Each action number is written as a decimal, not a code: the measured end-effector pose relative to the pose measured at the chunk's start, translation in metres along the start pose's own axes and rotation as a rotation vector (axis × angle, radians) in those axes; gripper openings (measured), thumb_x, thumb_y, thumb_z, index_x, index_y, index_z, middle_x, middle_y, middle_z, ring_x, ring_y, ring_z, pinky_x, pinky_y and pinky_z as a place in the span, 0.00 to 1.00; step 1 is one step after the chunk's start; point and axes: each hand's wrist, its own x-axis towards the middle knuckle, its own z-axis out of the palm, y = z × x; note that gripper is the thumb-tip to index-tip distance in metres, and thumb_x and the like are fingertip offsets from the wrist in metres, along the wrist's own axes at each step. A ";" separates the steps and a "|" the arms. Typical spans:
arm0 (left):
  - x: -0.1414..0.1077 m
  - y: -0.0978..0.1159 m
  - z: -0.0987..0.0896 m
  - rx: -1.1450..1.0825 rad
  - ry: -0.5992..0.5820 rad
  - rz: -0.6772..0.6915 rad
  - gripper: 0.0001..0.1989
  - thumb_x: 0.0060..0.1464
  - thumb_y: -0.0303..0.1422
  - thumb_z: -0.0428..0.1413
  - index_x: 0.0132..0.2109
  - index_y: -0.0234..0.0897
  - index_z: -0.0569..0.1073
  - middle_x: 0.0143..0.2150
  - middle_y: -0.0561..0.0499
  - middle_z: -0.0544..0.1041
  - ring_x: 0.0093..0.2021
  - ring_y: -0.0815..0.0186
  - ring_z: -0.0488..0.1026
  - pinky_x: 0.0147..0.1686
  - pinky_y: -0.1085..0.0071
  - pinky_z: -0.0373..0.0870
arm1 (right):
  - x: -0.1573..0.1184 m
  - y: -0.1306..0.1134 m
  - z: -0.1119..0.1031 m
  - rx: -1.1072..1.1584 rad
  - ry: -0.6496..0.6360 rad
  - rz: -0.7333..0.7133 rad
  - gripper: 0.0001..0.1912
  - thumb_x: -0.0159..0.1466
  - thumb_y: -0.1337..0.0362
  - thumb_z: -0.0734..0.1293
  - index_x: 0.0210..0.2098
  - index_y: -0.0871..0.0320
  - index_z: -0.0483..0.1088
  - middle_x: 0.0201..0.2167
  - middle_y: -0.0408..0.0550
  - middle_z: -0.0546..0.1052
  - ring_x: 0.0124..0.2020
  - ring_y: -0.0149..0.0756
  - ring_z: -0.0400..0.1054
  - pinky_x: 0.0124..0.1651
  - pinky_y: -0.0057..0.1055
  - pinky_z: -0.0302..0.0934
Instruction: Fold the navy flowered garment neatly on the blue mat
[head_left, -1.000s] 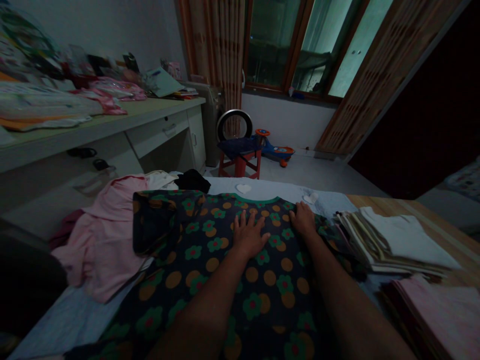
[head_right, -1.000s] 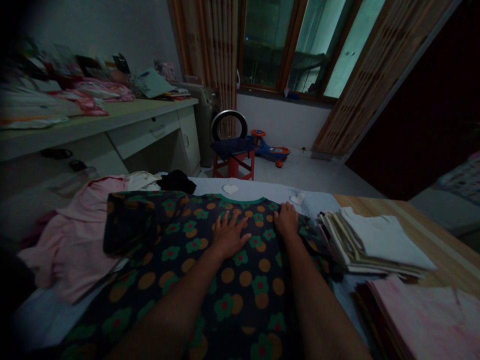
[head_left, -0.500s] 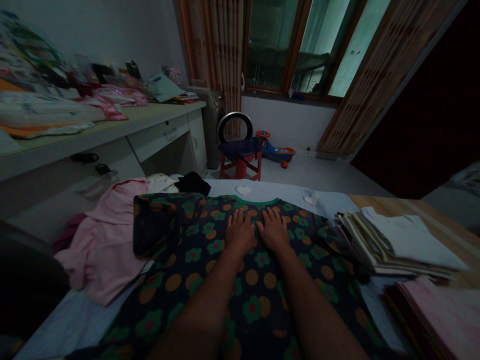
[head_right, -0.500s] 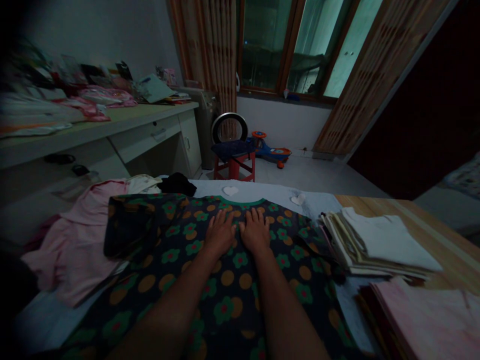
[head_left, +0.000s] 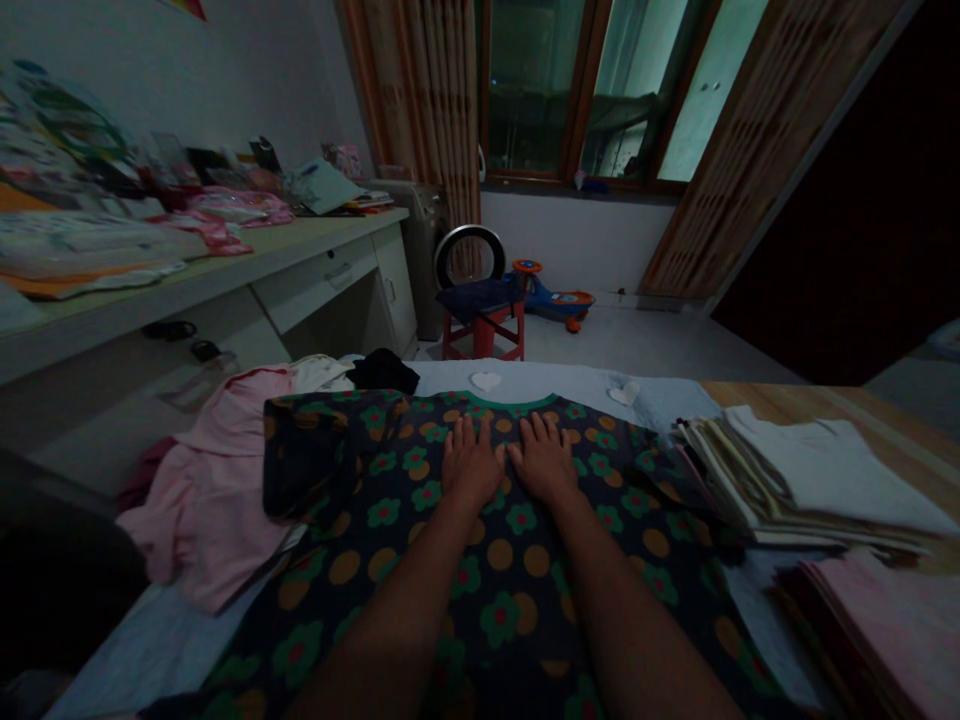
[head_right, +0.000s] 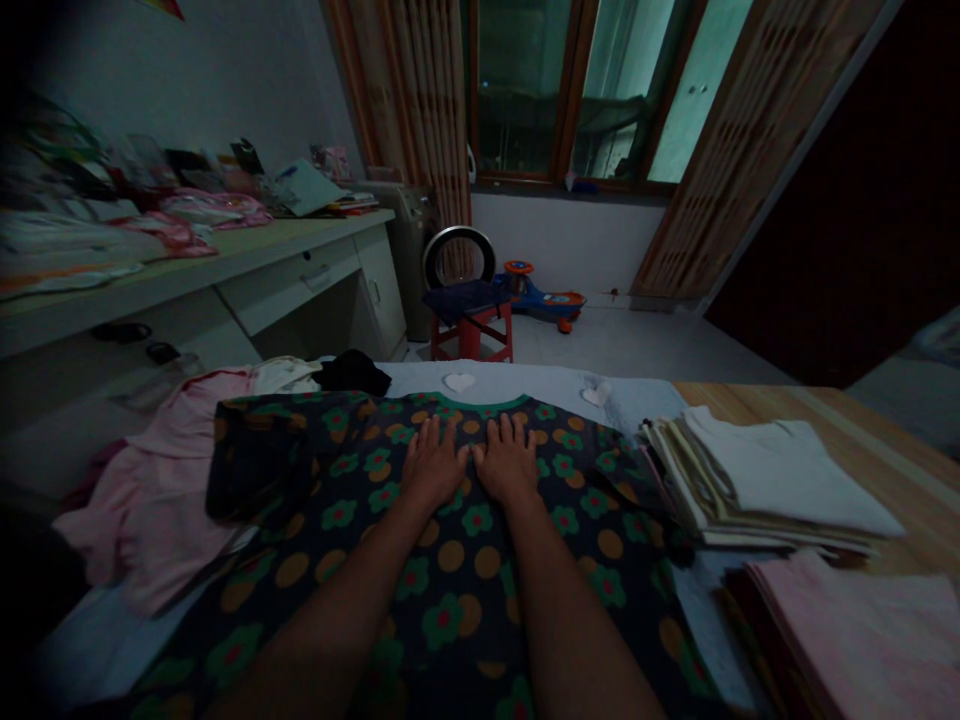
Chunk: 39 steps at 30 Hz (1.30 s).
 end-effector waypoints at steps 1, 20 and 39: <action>0.001 -0.001 0.000 0.005 -0.011 0.010 0.31 0.64 0.45 0.44 0.68 0.33 0.58 0.72 0.36 0.54 0.72 0.50 0.49 0.67 0.54 0.49 | 0.000 0.000 0.000 0.001 0.000 0.001 0.33 0.70 0.49 0.52 0.69 0.58 0.53 0.72 0.52 0.49 0.72 0.49 0.37 0.69 0.53 0.31; 0.062 -0.037 -0.001 -0.003 0.025 -0.034 0.32 0.63 0.45 0.43 0.69 0.32 0.57 0.72 0.39 0.55 0.71 0.48 0.50 0.67 0.52 0.49 | 0.001 0.000 0.003 0.015 0.027 0.000 0.33 0.70 0.48 0.52 0.69 0.58 0.53 0.72 0.54 0.50 0.72 0.50 0.37 0.69 0.54 0.30; 0.069 -0.058 -0.012 0.038 -0.083 -0.171 0.36 0.63 0.50 0.40 0.70 0.30 0.53 0.72 0.33 0.52 0.72 0.47 0.46 0.66 0.49 0.47 | 0.001 -0.001 -0.001 0.021 -0.003 0.008 0.33 0.70 0.48 0.52 0.69 0.58 0.53 0.72 0.53 0.49 0.72 0.49 0.37 0.69 0.54 0.31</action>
